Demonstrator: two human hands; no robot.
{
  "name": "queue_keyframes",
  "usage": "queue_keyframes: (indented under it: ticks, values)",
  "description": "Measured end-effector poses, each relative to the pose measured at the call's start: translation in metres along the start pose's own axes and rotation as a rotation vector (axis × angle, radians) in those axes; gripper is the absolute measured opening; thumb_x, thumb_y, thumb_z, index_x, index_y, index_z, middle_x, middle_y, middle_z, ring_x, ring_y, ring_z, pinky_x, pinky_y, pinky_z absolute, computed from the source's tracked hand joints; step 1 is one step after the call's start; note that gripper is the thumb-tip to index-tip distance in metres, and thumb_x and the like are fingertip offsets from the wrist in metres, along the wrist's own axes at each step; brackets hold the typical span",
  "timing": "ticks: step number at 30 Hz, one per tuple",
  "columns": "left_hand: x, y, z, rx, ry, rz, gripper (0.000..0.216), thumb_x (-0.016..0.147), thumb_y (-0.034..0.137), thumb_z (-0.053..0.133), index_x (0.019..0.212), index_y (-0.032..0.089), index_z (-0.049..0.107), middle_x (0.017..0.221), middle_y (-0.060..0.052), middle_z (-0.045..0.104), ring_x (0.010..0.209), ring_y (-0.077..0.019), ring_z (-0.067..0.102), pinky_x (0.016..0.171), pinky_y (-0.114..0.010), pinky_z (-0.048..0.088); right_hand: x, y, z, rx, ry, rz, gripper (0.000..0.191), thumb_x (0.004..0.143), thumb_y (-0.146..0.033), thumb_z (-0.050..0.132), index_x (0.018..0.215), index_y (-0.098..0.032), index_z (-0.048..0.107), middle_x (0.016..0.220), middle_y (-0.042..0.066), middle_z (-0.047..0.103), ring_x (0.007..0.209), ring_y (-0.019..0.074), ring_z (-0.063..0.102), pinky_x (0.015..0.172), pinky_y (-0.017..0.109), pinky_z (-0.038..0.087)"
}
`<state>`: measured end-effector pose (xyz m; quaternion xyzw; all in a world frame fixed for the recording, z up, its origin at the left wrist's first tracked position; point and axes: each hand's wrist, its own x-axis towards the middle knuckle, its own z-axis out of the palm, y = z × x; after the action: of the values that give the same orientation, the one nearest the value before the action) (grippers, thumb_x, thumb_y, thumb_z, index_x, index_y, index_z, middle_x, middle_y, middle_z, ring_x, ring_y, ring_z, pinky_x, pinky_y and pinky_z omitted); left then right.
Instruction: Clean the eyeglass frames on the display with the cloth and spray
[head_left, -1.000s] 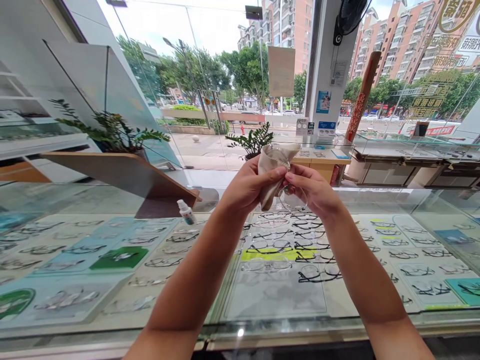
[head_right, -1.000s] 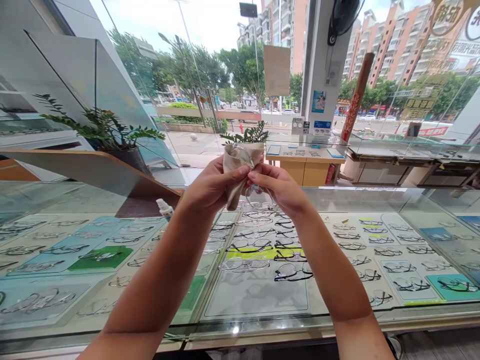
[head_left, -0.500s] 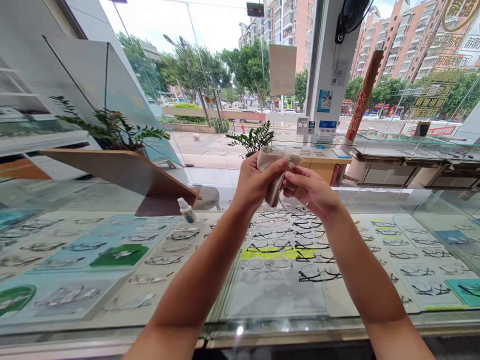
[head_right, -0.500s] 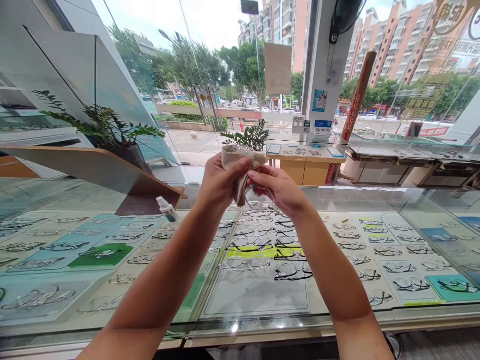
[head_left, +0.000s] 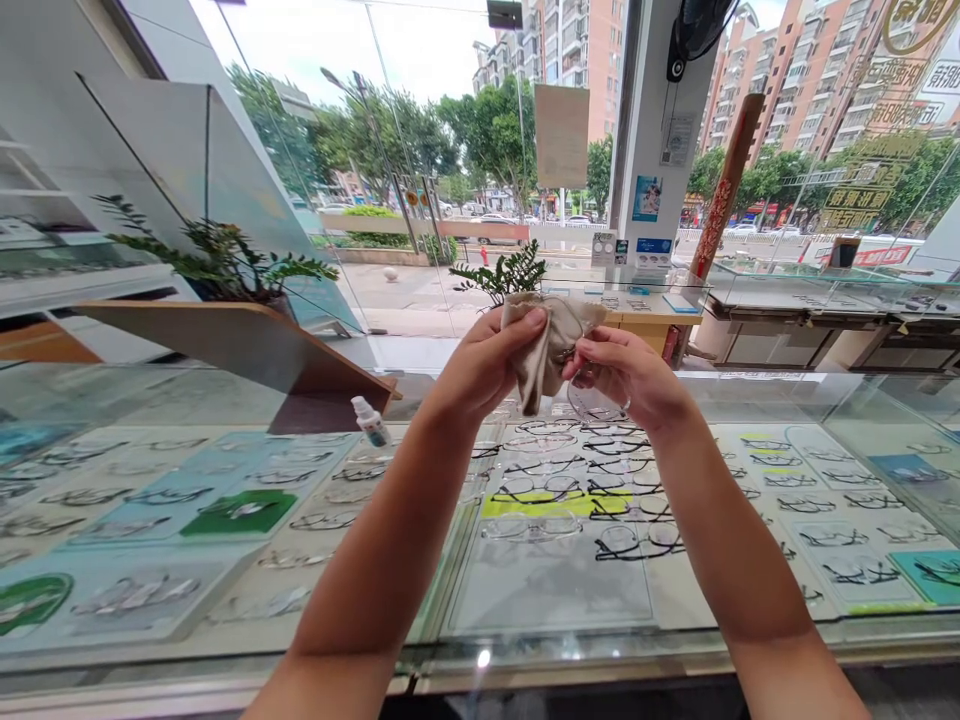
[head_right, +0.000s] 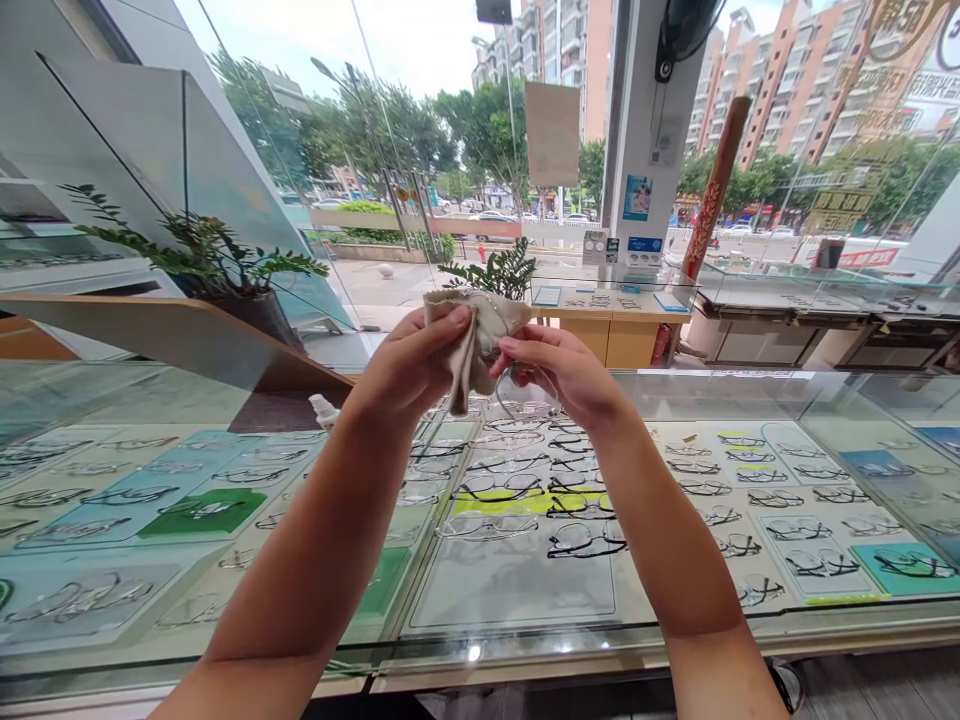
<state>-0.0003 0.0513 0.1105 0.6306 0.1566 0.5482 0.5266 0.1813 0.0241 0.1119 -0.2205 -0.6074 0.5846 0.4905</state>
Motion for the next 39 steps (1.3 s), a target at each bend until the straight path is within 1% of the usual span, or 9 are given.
queue_keyframes:
  ticks: [5, 9, 15, 18, 23, 26, 29, 33, 39]
  values:
    - [-0.005, 0.004, 0.002, -0.002, -0.094, 0.022, 0.039, 0.068, 0.039, 0.096, 0.09, 0.016, 0.072, 0.076, -0.005, 0.074, 0.063, -0.0176, 0.07, 0.059, -0.027, 0.058, -0.002, 0.0, 0.0, 0.018, -0.029, -0.028, 0.021, 0.078, -0.038, 0.08, 0.076, -0.021, 0.068, 0.076, 0.002, 0.067, 0.074, 0.0145, 0.056, 0.069, 0.031, 0.045]
    - [-0.004, -0.001, 0.015, -0.036, 0.027, 0.109, 0.039, 0.066, 0.04, 0.098, 0.081, 0.017, 0.07, 0.063, 0.0, 0.069, 0.049, -0.0126, 0.063, 0.048, -0.023, 0.053, 0.0, 0.005, 0.004, 0.073, -0.046, -0.02, 0.025, 0.076, -0.041, 0.084, 0.079, -0.021, 0.069, 0.076, 0.001, 0.064, 0.076, 0.0149, 0.058, 0.067, 0.03, 0.044]
    - [-0.003, -0.009, 0.032, -0.036, 0.17, 0.18, 0.044, 0.081, 0.053, 0.086, 0.068, 0.019, 0.06, 0.044, 0.006, 0.053, 0.032, -0.0077, 0.045, 0.035, -0.02, 0.042, 0.001, 0.011, 0.01, 0.041, -0.059, -0.011, 0.025, 0.078, -0.042, 0.081, 0.079, -0.02, 0.068, 0.08, 0.002, 0.064, 0.075, 0.0141, 0.055, 0.068, 0.031, 0.043]
    - [0.0, -0.011, 0.03, -0.044, 0.209, 0.197, 0.047, 0.085, 0.06, 0.08, 0.069, 0.02, 0.06, 0.045, 0.007, 0.051, 0.033, -0.0074, 0.045, 0.036, -0.019, 0.042, 0.001, 0.01, 0.007, 0.016, -0.076, -0.004, 0.022, 0.078, -0.04, 0.079, 0.079, -0.02, 0.069, 0.08, 0.002, 0.066, 0.075, 0.0141, 0.055, 0.069, 0.031, 0.043]
    - [0.0, -0.002, 0.008, -0.014, 0.037, 0.111, 0.046, 0.079, 0.06, 0.086, 0.078, 0.018, 0.067, 0.059, 0.001, 0.064, 0.048, -0.0125, 0.062, 0.046, -0.023, 0.052, 0.001, 0.006, -0.002, 0.01, -0.068, -0.011, 0.022, 0.078, -0.039, 0.078, 0.079, -0.02, 0.067, 0.08, 0.003, 0.066, 0.079, 0.0157, 0.057, 0.07, 0.031, 0.045]
    - [-0.004, 0.007, -0.004, 0.011, -0.088, 0.048, 0.041, 0.078, 0.052, 0.089, 0.085, 0.016, 0.071, 0.07, -0.003, 0.071, 0.058, -0.0162, 0.069, 0.052, -0.025, 0.056, 0.001, 0.004, -0.004, 0.024, -0.079, -0.02, 0.023, 0.079, -0.04, 0.078, 0.076, -0.02, 0.066, 0.078, 0.004, 0.066, 0.076, 0.0149, 0.056, 0.069, 0.031, 0.046]
    - [-0.006, 0.009, -0.003, 0.023, -0.136, 0.051, 0.039, 0.073, 0.042, 0.094, 0.091, 0.016, 0.071, 0.075, -0.004, 0.074, 0.062, -0.0169, 0.071, 0.057, -0.026, 0.059, 0.001, 0.005, -0.003, 0.052, -0.093, -0.024, 0.024, 0.078, -0.04, 0.079, 0.074, -0.02, 0.066, 0.077, 0.003, 0.065, 0.075, 0.014, 0.056, 0.069, 0.03, 0.046]
    - [-0.003, -0.002, 0.013, -0.007, -0.009, 0.131, 0.04, 0.069, 0.042, 0.096, 0.086, 0.018, 0.068, 0.065, 0.001, 0.07, 0.049, -0.0119, 0.063, 0.047, -0.022, 0.053, 0.002, 0.009, 0.001, 0.106, -0.052, -0.013, 0.023, 0.078, -0.038, 0.08, 0.08, -0.02, 0.066, 0.079, 0.002, 0.063, 0.078, 0.0146, 0.058, 0.07, 0.03, 0.049]
    - [0.004, -0.017, 0.03, 0.0, 0.233, 0.171, 0.047, 0.078, 0.057, 0.087, 0.073, 0.019, 0.061, 0.049, 0.005, 0.056, 0.037, -0.0076, 0.051, 0.036, -0.018, 0.039, 0.005, 0.015, 0.005, 0.146, -0.001, 0.031, 0.018, 0.08, -0.034, 0.08, 0.085, -0.02, 0.069, 0.084, 0.002, 0.066, 0.078, 0.0136, 0.058, 0.068, 0.028, 0.051]
